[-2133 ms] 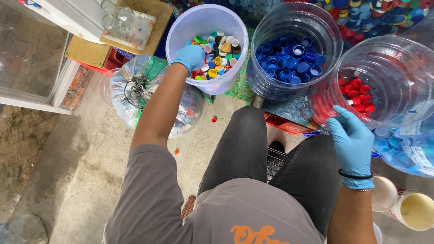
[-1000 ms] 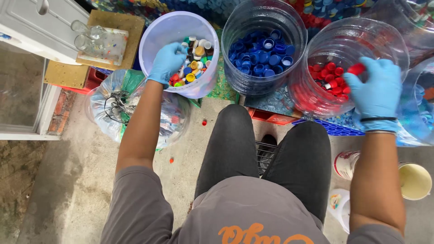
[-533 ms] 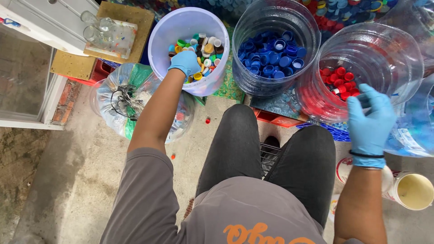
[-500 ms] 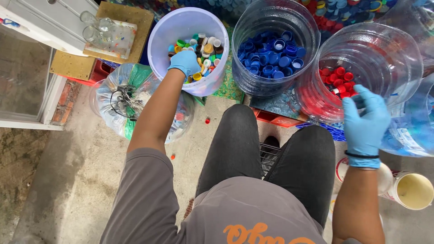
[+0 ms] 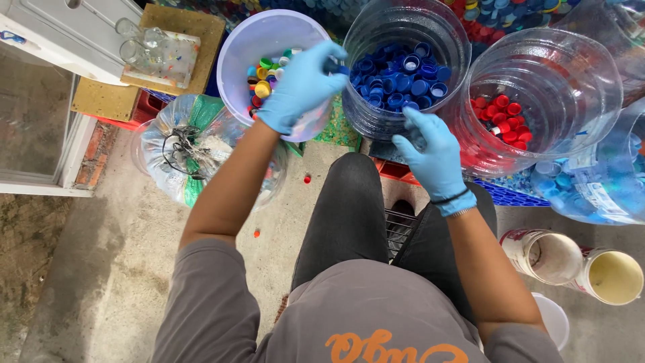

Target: The person sorts mixed plastic bottle caps by color, picking them from a white bucket and placing them into separate clear containers for blue and red caps. The hands handle caps one at a time and occasionally drop a cap to the floor.

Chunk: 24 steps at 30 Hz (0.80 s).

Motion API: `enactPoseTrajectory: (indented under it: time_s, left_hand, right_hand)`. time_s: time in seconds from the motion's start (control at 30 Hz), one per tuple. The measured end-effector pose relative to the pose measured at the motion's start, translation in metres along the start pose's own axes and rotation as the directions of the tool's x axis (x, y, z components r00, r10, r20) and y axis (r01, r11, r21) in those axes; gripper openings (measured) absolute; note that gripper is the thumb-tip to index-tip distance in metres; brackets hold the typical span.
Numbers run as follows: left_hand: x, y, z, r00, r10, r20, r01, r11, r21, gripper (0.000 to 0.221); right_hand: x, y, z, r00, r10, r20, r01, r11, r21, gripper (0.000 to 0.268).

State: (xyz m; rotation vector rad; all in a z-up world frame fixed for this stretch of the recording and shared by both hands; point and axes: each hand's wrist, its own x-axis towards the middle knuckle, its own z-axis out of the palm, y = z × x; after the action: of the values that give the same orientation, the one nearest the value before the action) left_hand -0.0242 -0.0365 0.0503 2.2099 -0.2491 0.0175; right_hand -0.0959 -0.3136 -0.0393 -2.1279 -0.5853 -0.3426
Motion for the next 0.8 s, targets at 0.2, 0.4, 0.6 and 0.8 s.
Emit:
enactPoseTrajectory:
  time_s: [0.2,0.4,0.6,0.8]
  left_hand:
    - [0.0,0.053,0.053,0.978,0.123,0.166,-0.111,0.99,-0.083,0.046]
    - [0.003,0.033,0.05,0.978,0.192,0.077,-0.185,0.979,-0.082,0.043]
    - [0.013,-0.075,-0.011,0.991,0.007,-0.133,0.027,0.967,0.255,0.016]
    - [0.033,-0.218,-0.028,0.79,-0.601,0.116,0.298,0.543,0.785,0.036]
  right_hand:
    - [0.043,0.012,0.01,0.983,-0.182,-0.02,0.179,0.979,-0.097,0.062]
    - [0.067,0.009,-0.013,0.979,-0.202,-0.024,0.196,0.967,-0.161,0.044]
    - [0.087,0.062,-0.021,0.992,-0.119,0.039,0.124,0.889,-0.442,0.058]
    - [0.069,0.032,-0.029,0.986,-0.125,-0.11,0.085,0.946,-0.312,0.046]
